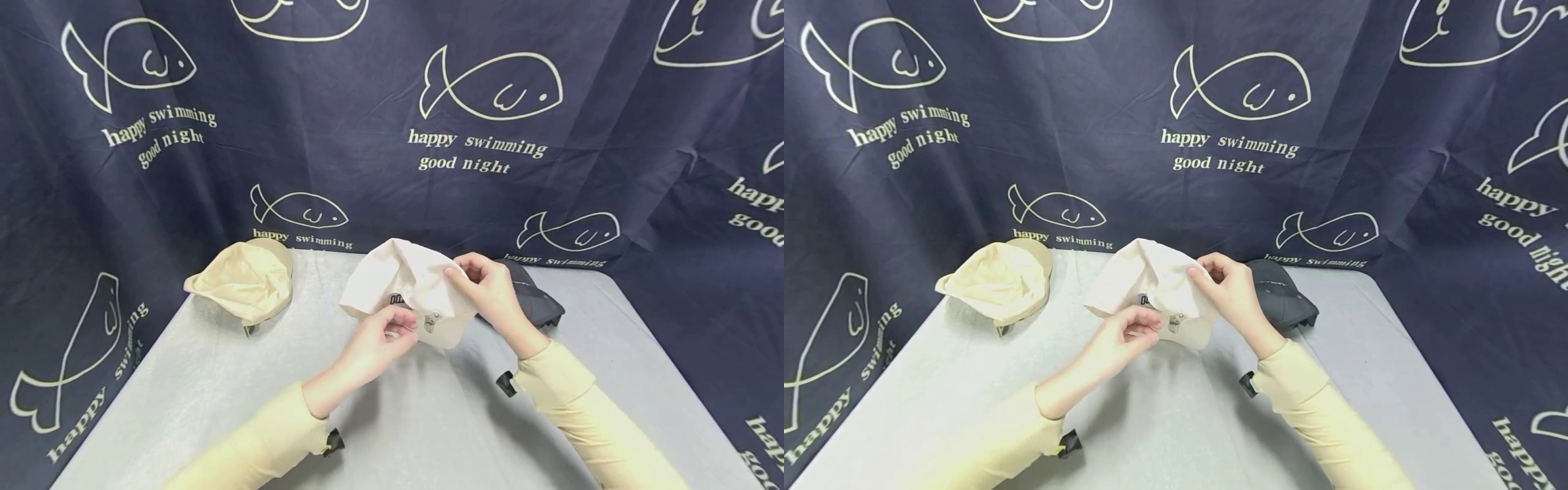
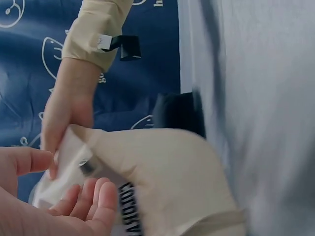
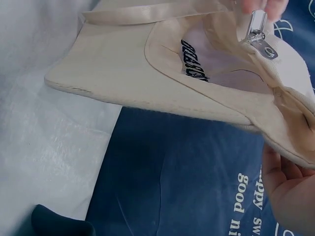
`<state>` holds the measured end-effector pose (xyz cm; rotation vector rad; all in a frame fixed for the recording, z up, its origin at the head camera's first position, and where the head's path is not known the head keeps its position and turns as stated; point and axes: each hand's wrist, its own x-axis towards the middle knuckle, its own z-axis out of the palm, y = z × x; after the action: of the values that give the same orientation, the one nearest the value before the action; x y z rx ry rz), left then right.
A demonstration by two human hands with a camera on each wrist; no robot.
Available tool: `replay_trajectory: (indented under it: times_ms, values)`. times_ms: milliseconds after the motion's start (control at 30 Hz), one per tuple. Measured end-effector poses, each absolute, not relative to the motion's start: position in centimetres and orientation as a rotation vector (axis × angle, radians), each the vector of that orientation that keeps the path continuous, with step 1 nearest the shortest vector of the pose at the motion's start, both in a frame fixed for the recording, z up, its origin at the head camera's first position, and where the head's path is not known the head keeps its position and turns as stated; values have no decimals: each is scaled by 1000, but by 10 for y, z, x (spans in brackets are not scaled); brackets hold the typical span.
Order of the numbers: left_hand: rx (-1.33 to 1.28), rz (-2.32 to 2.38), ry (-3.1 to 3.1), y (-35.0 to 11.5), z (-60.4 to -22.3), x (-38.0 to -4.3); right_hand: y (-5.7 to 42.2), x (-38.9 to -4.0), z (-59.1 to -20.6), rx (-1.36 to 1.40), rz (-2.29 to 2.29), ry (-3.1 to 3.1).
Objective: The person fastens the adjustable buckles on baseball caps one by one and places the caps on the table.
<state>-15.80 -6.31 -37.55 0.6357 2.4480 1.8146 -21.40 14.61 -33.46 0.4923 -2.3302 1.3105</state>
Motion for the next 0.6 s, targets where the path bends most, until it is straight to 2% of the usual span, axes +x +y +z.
replay_trajectory:
  times_ms: [200,600]
  values:
    - [472,1919,2268,-53,-372,-161,146,-214,-335,500,1317,-2333]
    - [406,2019,2157,-43,-360,-153,145,-214,-334,480,1320,-2344]
